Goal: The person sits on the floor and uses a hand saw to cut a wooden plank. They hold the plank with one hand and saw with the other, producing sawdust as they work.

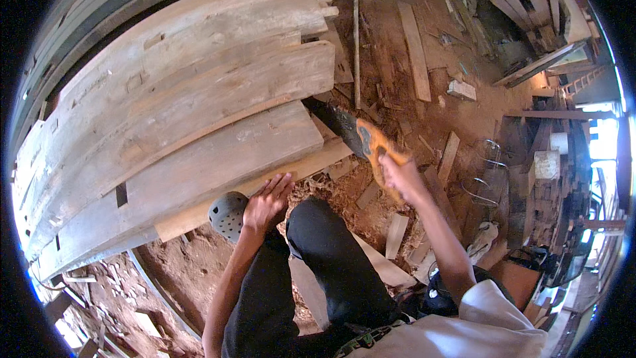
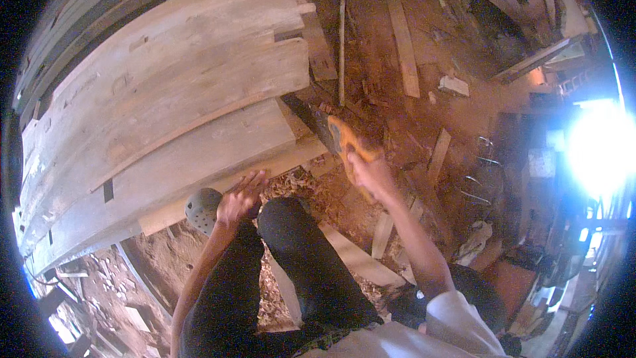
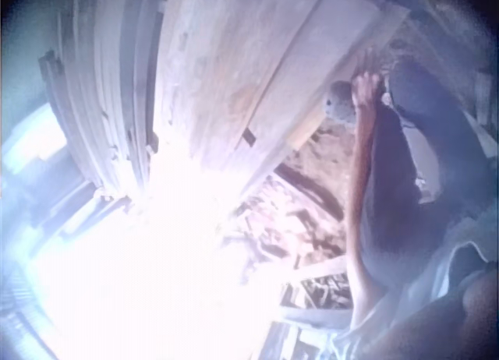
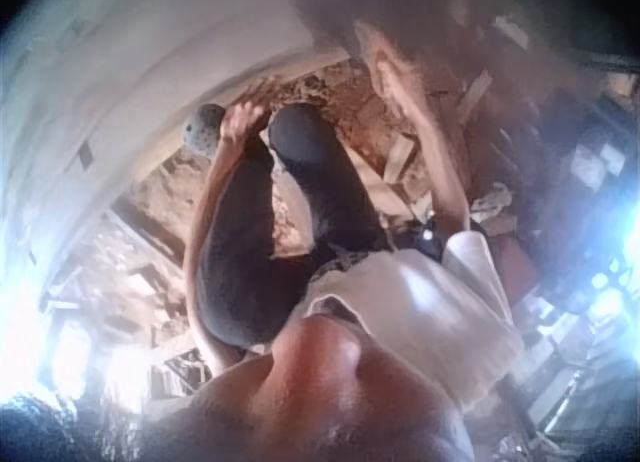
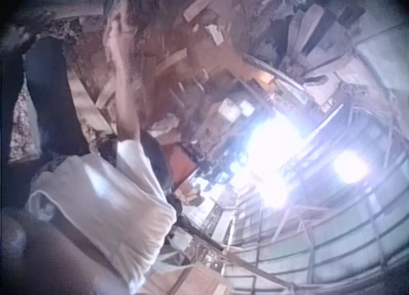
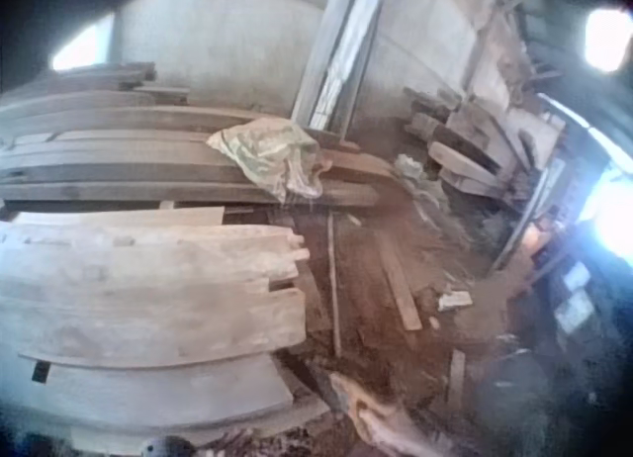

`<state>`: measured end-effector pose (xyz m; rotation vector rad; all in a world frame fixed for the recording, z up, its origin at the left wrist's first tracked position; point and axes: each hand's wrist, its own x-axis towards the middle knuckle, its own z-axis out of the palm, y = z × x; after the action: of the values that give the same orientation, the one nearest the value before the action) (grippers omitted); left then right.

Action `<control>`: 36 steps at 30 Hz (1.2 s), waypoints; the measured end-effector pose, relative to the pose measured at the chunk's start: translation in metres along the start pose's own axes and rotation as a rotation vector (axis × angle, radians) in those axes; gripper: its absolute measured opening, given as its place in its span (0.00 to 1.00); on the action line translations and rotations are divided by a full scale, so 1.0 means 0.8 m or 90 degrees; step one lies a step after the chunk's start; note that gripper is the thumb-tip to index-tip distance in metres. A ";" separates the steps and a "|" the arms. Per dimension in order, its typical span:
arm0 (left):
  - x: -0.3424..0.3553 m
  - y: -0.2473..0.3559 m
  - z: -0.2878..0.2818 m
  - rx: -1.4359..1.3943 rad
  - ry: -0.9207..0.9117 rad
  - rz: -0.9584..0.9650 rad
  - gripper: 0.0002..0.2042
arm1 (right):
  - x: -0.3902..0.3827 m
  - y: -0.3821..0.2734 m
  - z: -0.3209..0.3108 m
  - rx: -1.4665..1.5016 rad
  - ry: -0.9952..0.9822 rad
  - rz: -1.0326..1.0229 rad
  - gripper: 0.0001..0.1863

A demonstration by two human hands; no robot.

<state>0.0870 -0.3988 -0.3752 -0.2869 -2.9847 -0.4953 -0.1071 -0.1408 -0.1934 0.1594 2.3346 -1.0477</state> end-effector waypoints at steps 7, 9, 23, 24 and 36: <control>0.002 -0.002 -0.003 0.079 -0.043 0.027 0.23 | 0.002 0.003 -0.023 0.207 -0.095 0.010 0.09; 0.000 -0.003 -0.001 0.104 -0.051 0.025 0.25 | -0.008 0.003 -0.029 0.296 -0.041 0.038 0.11; -0.004 -0.004 0.003 0.057 -0.066 0.026 0.25 | -0.162 0.038 -0.132 0.404 0.080 0.052 0.12; -0.004 -0.004 0.003 0.030 -0.060 0.021 0.25 | -0.171 0.034 -0.132 0.391 0.087 0.055 0.11; -0.004 -0.008 0.009 0.101 -0.037 0.047 0.24 | -0.206 0.013 -0.112 0.297 -0.007 0.063 0.07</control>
<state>0.0887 -0.4030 -0.3840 -0.4011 -3.0339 -0.2452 -0.0074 -0.0496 -0.0627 0.4385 2.0127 -1.5191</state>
